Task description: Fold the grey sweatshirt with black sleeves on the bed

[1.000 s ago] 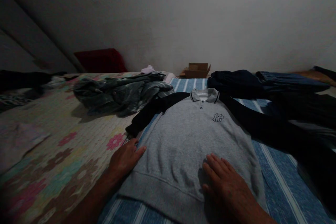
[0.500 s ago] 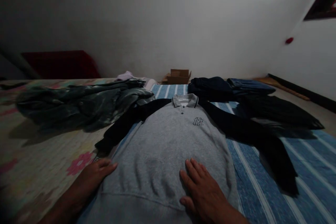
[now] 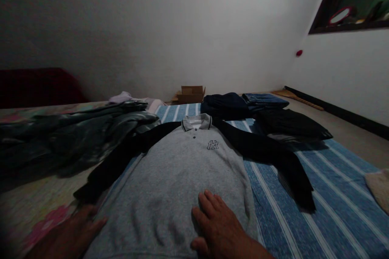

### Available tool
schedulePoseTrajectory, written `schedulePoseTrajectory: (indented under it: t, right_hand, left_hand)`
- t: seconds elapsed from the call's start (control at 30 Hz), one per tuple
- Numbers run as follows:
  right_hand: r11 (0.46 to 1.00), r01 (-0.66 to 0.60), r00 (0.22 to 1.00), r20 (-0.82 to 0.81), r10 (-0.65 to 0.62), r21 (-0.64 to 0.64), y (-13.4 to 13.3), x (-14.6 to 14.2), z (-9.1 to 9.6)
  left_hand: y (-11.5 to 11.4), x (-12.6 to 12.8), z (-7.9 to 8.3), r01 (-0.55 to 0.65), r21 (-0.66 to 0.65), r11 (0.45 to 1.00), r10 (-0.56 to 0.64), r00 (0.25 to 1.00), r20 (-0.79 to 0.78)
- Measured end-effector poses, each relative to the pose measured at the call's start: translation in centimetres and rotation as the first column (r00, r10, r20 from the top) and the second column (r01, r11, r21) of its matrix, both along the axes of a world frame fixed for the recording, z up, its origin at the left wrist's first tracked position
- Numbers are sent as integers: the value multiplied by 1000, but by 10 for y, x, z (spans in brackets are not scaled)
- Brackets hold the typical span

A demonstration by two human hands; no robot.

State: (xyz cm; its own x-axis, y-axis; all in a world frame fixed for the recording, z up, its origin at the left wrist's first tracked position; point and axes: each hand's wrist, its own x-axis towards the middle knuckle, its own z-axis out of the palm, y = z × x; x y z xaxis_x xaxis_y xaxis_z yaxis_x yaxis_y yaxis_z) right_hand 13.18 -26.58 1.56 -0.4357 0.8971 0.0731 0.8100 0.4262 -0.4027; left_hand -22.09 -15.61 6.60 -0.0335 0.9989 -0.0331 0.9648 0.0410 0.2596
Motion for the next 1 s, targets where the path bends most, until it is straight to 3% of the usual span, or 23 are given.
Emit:
schedulePoseTrajectory:
  t: [0.1,0.17,0.23,0.33,0.47,0.63,0.73,0.83,1.0]
  right_hand:
    - [997,64,998,-29,-62,51,10,8,9]
    - [984,143,990,-35,-140,105,23,19,17]
    - [964,212,977,-45,-207,161,40,34,28]
    - [929,299,954,-53,-295,220,70,62,41]
    - [864,467,870,78,-488,190,114,102,54]
    - [776,617,750,202,-630,131,160,140,56]
    - [746,660,711,247,-659,89,181,154,49]
    - [714,699,678,281,-680,44,196,164,38]
    - [665,746,636,326,-699,-28,208,172,25]
  left_hand:
    - [2,25,19,95,26,995,-92,991,-96]
    - [7,56,32,240,29,970,-235,966,-106]
    - [14,97,42,412,-38,910,-414,906,-85]
    - [27,169,46,649,-102,754,-657,750,-79]
    - [48,255,23,775,-114,622,-783,612,-110]
    - [69,317,-27,766,-10,643,-763,640,-84]
    - [76,328,-56,744,11,668,-742,667,-67]
    - [79,328,-77,749,71,659,-745,663,-81]
    - [77,324,-88,738,117,664,-728,674,-122]
